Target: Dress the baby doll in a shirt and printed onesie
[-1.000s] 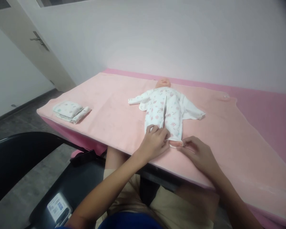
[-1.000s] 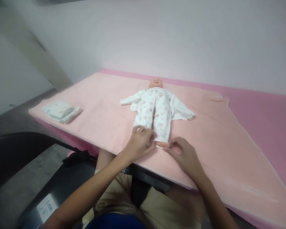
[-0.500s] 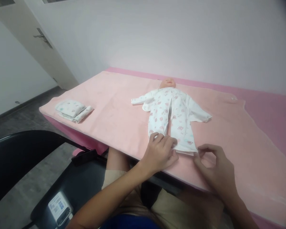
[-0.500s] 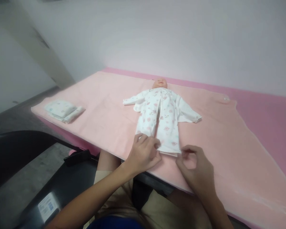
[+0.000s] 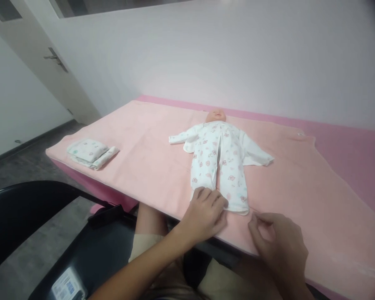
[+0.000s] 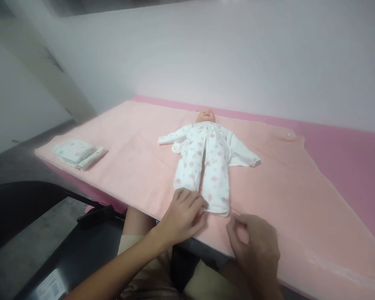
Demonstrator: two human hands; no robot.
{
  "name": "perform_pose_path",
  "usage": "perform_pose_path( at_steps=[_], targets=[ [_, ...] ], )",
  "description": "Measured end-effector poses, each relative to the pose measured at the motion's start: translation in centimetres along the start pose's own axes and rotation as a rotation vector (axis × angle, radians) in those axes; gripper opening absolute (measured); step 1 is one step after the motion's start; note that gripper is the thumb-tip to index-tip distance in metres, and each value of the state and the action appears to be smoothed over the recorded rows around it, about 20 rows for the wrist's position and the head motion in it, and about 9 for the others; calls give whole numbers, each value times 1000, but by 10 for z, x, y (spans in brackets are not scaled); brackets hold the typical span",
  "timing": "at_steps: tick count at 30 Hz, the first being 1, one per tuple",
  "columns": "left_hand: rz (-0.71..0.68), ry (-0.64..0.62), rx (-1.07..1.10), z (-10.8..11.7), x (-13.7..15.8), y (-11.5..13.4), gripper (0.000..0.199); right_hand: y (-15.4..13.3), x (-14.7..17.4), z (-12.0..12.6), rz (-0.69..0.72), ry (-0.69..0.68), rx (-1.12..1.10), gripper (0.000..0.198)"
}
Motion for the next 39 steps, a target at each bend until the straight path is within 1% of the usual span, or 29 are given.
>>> perform_pose_path(
  at_steps=[2, 6, 7, 10, 12, 15, 19, 22, 24, 26, 28, 30, 31, 32, 34, 36, 37, 39],
  targets=[
    [1, -22, 14, 2, -1, 0, 8, 1, 0, -2, 31, -17, -5, 16],
    [35, -41, 50, -1, -7, -4, 22, 2, -10, -10, 57, -114, -65, 33],
    [47, -37, 51, -2, -8, -5, 23, 2, -13, -12, 54, -130, -79, 34],
    [73, -21, 46, -7, -12, -8, 21, 2, -19, -15, 73, -151, -74, 20],
    [77, 3, 44, -8, -13, -9, 17, 0, -19, -13, 107, -116, -36, 11],
    [67, 55, 61, -6, -12, -8, 16, -5, -14, -4, 164, 14, 44, 7],
    [38, 86, 106, -3, -11, -5, 20, -15, -8, 7, 256, 174, 94, 17],
    [33, 81, 136, -2, -11, -3, 19, -19, -5, 9, 270, 227, 75, 26],
    [28, 55, 161, 0, -10, -3, 19, -18, -3, 8, 245, 192, 41, 25],
    [13, -10, 200, 6, -10, -2, 17, -15, -3, 5, 217, 107, -4, 17],
    [-13, -109, 268, 18, -13, -1, 14, -13, -4, 6, 232, 39, -74, 13],
    [-21, -199, 362, 35, -20, -5, 15, -12, -11, 13, 255, -16, -176, 19],
    [-10, -218, 406, 46, -25, -11, 16, -12, -19, 17, 261, -45, -228, 23],
    [15, -210, 435, 58, -34, -19, 18, -13, -31, 22, 247, -94, -267, 27],
    [84, -111, 423, 81, -57, -46, 17, -16, -67, 30, 220, -151, -284, 27],
    [172, 17, 337, 99, -90, -85, 19, -19, -120, 32, 191, -179, -290, 23],
    [215, 53, 299, 103, -108, -108, 23, -20, -150, 27, 202, -242, -313, 21],
    [263, 63, 276, 103, -148, -156, 28, -21, -215, 10, 223, -279, -365, 21]
  ],
)
Point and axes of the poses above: each hand's wrist, its own x-axis away from the middle knuckle, its own z-axis out of the back of the hand, y = z × x, the point moved 4 cm from there along -x, towards the middle knuckle, and after that the axes turned 11 degrees about -y, right-handed, at the moved point
